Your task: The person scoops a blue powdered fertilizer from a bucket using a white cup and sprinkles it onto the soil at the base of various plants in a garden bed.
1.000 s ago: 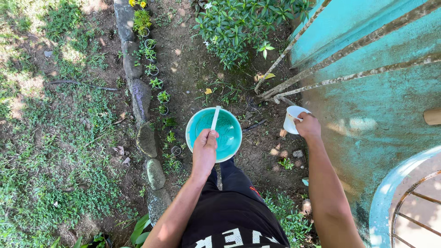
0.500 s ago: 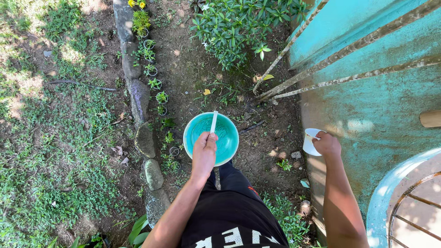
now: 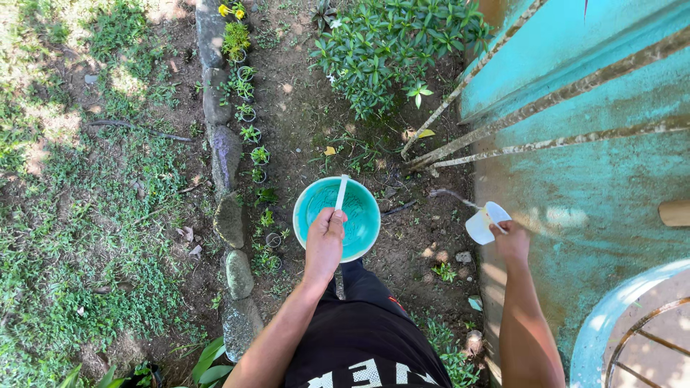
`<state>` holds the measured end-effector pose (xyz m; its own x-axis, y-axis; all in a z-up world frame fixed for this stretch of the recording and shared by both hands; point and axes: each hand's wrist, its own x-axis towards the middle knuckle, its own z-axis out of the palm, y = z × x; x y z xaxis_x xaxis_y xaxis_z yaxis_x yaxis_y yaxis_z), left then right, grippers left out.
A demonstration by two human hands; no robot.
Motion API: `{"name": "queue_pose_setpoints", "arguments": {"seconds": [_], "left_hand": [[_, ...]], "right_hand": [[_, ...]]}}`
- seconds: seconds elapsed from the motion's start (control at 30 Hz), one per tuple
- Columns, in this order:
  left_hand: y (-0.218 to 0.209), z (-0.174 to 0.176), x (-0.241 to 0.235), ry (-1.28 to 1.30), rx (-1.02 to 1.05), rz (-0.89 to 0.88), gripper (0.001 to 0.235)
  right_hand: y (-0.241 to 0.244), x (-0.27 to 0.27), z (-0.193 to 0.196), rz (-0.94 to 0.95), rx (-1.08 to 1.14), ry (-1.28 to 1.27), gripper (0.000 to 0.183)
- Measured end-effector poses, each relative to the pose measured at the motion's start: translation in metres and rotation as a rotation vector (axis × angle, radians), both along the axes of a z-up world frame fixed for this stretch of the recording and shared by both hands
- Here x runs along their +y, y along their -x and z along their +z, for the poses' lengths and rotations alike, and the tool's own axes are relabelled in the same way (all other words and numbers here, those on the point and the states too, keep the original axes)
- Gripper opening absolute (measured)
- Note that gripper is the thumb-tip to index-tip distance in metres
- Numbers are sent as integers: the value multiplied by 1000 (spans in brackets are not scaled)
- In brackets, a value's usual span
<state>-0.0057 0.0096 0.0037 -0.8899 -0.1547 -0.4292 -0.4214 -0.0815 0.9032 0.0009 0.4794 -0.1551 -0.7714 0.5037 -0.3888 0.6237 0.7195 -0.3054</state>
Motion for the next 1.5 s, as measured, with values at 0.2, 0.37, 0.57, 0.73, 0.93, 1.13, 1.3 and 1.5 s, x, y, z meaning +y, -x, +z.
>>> {"name": "queue_pose_setpoints", "arguments": {"seconds": [0.2, 0.37, 0.57, 0.73, 0.93, 1.13, 1.3, 1.5], "left_hand": [[9, -3, 7, 9, -10, 25, 24], [8, -7, 5, -35, -11, 65, 24], [24, 0, -5, -84, 19, 93, 22], [45, 1, -21, -56, 40, 49, 22], [75, 7, -42, 95, 94, -11, 22], [111, 17, -62, 60, 44, -31, 20], [139, 21, -68, 91, 54, -32, 23], [159, 18, -65, 88, 132, -21, 26]], "right_hand": [[-24, -40, 5, 219, 296, -17, 29], [-3, -91, 50, 319, 236, 155, 31], [102, -142, 39, 621, 87, 75, 40], [249, -167, -21, 472, -19, 135, 38], [323, -201, -9, -16, 110, 756, 23], [271, -251, 39, -79, 512, 1186, 15], [165, -314, 117, 230, 687, 744, 15], [114, -365, 130, 672, 854, 434, 27]]}}
